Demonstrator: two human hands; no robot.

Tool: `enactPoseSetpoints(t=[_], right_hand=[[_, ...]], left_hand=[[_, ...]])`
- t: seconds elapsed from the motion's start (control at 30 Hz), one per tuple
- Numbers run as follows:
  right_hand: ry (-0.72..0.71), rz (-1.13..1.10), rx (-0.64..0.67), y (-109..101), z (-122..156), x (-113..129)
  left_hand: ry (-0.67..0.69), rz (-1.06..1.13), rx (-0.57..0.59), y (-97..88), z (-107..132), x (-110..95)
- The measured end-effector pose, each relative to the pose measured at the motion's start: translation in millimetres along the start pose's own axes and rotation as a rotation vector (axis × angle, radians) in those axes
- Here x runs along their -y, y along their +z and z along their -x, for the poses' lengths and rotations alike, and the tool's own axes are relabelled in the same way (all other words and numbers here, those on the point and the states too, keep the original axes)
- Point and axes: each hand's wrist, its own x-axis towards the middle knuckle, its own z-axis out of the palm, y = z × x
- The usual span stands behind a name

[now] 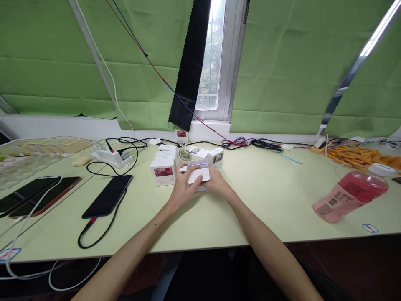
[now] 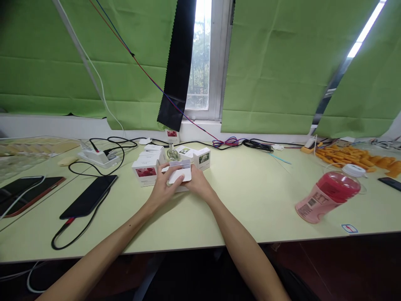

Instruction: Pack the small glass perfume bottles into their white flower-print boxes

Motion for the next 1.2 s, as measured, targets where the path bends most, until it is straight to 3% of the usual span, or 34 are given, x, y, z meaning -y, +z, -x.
enactPoseSetpoints(t=[0.57,1.2], right_hand=[[-0.009,0.093,-0.042,-4.0,-1.0,9.7],[-0.145,-0.031,-0.159,-5.2,0.5,19.5]], left_hand=[[0.07,-0.059,-0.12,4.0,1.5,2.8],[-0.004,0.072,-0.097,4.8,0.2,10.3]])
